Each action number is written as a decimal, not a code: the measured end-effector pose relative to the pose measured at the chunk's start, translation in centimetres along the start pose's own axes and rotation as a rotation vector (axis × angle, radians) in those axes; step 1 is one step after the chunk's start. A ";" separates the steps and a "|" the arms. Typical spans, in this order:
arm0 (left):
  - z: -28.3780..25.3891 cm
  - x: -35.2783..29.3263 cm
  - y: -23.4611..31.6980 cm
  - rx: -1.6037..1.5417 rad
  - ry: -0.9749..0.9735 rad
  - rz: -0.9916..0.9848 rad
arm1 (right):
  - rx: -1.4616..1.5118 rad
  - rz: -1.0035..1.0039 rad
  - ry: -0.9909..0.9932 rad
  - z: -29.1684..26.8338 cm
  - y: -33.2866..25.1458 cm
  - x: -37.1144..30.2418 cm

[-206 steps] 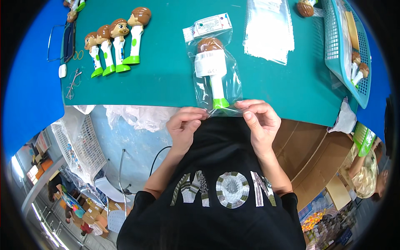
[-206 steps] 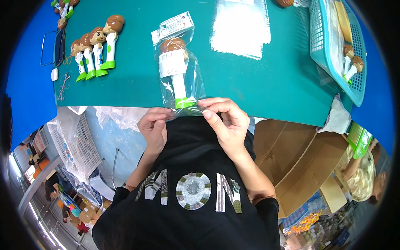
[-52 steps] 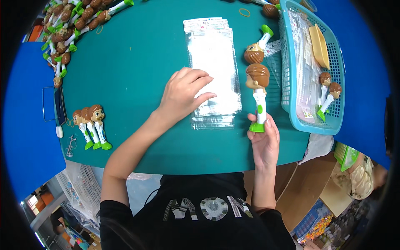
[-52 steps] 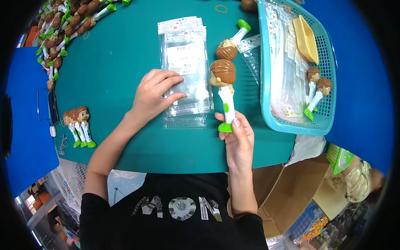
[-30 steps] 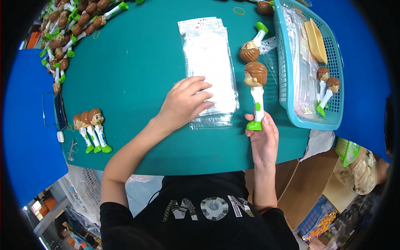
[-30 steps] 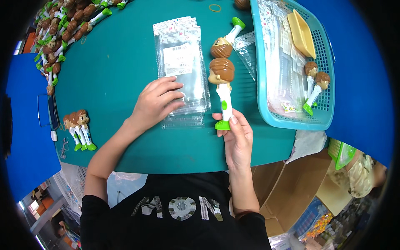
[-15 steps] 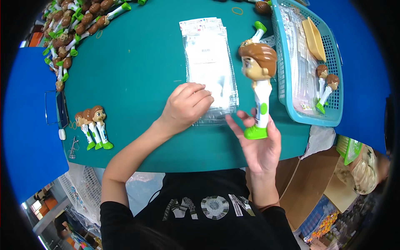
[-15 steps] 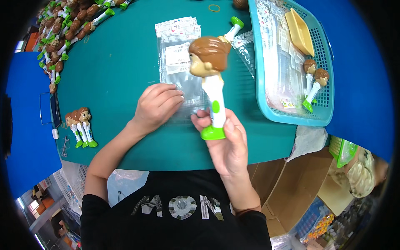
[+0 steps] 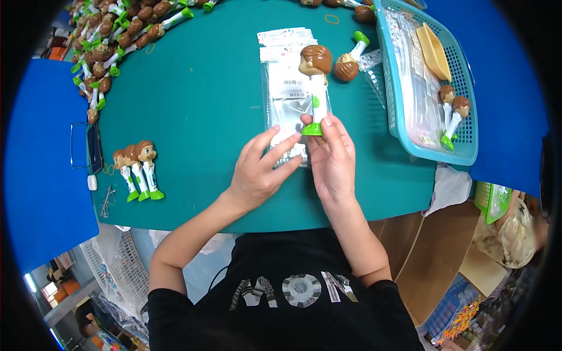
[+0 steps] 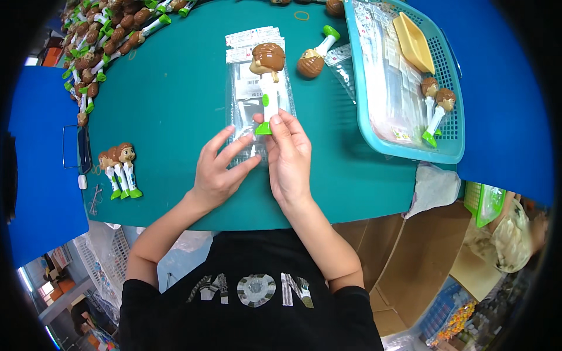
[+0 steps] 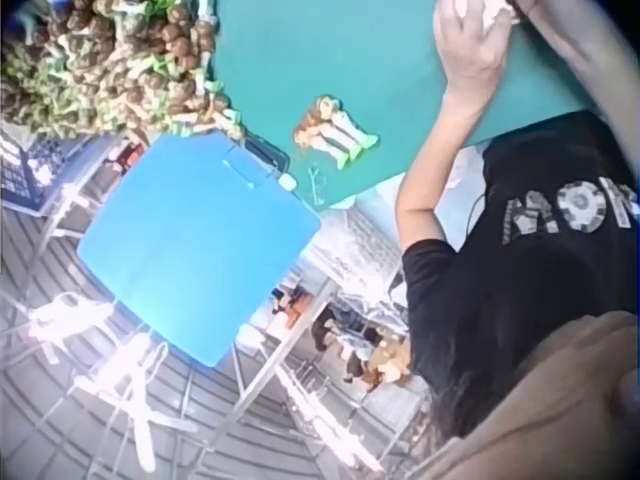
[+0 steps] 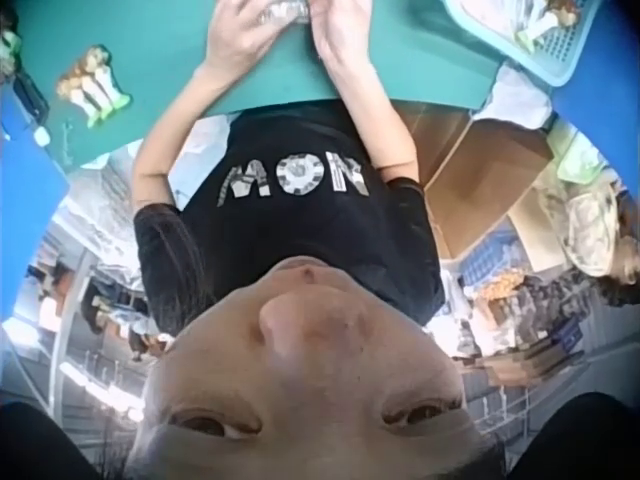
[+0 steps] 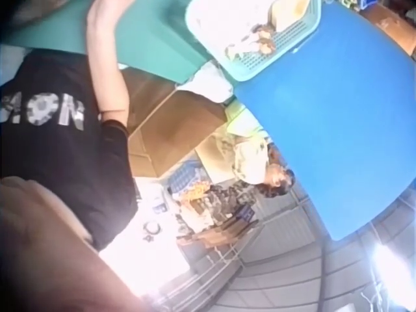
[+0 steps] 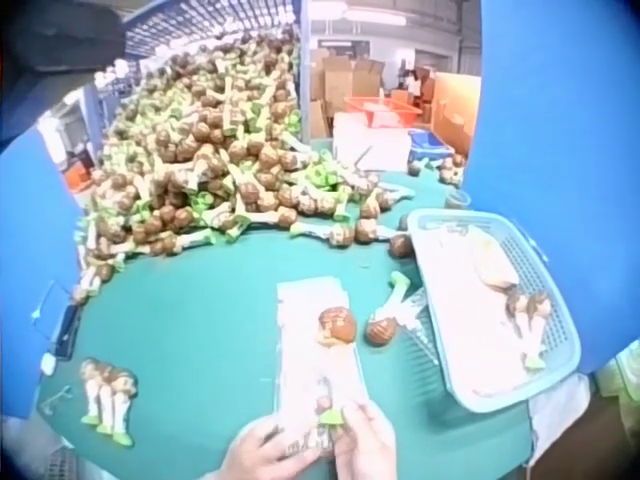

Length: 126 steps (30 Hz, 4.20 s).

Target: Packaging small toy figures into plastic bags and attaching labels.

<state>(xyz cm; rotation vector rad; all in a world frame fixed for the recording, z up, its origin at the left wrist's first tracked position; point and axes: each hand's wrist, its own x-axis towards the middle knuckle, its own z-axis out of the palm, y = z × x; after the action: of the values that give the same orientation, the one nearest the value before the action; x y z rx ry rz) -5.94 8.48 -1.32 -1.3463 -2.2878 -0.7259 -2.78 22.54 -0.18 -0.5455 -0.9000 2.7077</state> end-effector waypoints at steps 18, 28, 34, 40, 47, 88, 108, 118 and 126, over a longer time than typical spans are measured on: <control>-1.8 0.9 1.2 -0.240 -0.040 -0.373 | -1.160 -0.275 -0.098 -3.4 -2.9 -10.7; -3.9 -1.3 1.6 -0.291 -0.095 -0.504 | -1.485 -0.506 -0.203 -0.9 -1.3 -8.3; -3.9 -3.8 2.3 -0.369 -0.030 -0.522 | -1.343 -0.420 -0.418 0.9 1.0 -6.4; -4.5 -5.8 2.4 -0.426 0.009 -0.608 | -1.453 -0.433 -0.593 -0.6 1.8 -5.7; -4.4 -7.5 2.4 -0.421 0.078 -0.635 | -1.729 -0.777 -0.454 1.2 4.2 -3.5; -6.5 -9.9 2.2 -0.999 0.248 -1.230 | -1.330 -0.242 -0.744 1.5 6.5 -4.9; -6.5 -9.2 1.2 -1.030 0.208 -1.267 | -1.323 -0.352 -0.723 1.1 7.4 -5.2; -5.7 -9.7 0.0 -0.911 0.263 -1.185 | -1.138 -0.242 -0.522 0.4 6.8 -6.4; -7.3 -10.8 -0.7 -0.931 0.271 -1.241 | -0.689 -0.228 0.125 -3.2 2.9 -7.2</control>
<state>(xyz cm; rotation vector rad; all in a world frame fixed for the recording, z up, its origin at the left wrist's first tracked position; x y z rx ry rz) -1.06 -3.56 -1.82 0.2269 -2.4060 -2.3360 4.74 19.57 -2.32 -0.6706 -1.7409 2.0901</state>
